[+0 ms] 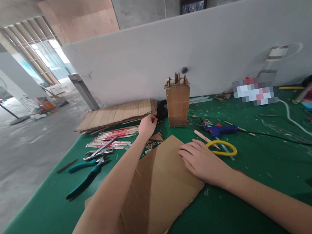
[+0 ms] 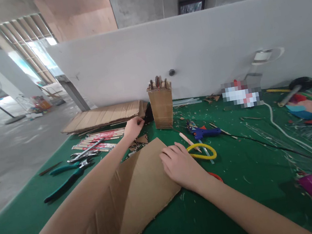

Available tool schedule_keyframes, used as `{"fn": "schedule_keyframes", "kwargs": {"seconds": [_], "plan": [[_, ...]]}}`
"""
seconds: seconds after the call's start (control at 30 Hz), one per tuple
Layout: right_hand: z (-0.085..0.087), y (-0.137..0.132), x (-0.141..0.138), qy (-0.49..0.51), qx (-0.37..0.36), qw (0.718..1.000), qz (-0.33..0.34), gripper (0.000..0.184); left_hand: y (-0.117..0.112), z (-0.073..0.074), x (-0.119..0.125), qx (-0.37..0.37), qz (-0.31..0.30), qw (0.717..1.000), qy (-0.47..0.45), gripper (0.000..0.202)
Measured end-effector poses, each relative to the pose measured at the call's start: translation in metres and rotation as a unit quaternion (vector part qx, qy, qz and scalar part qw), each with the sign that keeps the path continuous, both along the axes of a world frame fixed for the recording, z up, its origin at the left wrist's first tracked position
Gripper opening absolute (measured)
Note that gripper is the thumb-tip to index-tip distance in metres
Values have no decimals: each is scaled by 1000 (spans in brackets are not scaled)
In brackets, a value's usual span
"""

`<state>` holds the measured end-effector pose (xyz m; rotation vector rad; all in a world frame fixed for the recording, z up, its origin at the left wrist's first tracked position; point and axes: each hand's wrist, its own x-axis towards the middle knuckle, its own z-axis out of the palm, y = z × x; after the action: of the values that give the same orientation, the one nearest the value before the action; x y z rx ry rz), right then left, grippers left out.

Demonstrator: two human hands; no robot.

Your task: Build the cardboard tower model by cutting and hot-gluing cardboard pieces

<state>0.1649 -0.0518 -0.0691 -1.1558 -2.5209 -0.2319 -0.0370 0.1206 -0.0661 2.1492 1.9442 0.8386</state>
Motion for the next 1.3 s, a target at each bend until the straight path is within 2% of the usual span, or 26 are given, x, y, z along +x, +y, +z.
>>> {"fn": "schedule_keyframes", "kwargs": {"seconds": [0.2, 0.4, 0.6, 0.77, 0.9, 0.97, 1.13, 1.3], "plan": [[-1, 0, 0, 5, 4, 1000, 1, 26, -3, -2, 0, 3, -9, 1000, 4, 18], [-2, 1, 1, -6, 0, 1000, 0, 27, -2, -2, 1, 6, -20, 1000, 13, 21], [0, -1, 0, 2, 9, 1000, 1, 26, -15, 7, -17, 11, -32, 999, 30, 26], [1, -2, 0, 8, 29, 999, -38, 24, -47, 21, -42, -8, -49, 997, 52, 25], [0, -1, -2, 10, 36, 996, -75, 25, -91, 32, -48, -26, -88, 993, 74, 19], [1, -3, -1, 10, 45, 995, -84, 26, -115, 34, -44, -39, -90, 990, 104, 23], [3, -12, 2, -16, 52, 993, -103, 27, -160, 25, -28, -39, -116, 969, 216, 31], [3, -16, 8, 42, 3, 994, -102, 29, -170, 14, -24, -36, -92, 974, 202, 39]]}}
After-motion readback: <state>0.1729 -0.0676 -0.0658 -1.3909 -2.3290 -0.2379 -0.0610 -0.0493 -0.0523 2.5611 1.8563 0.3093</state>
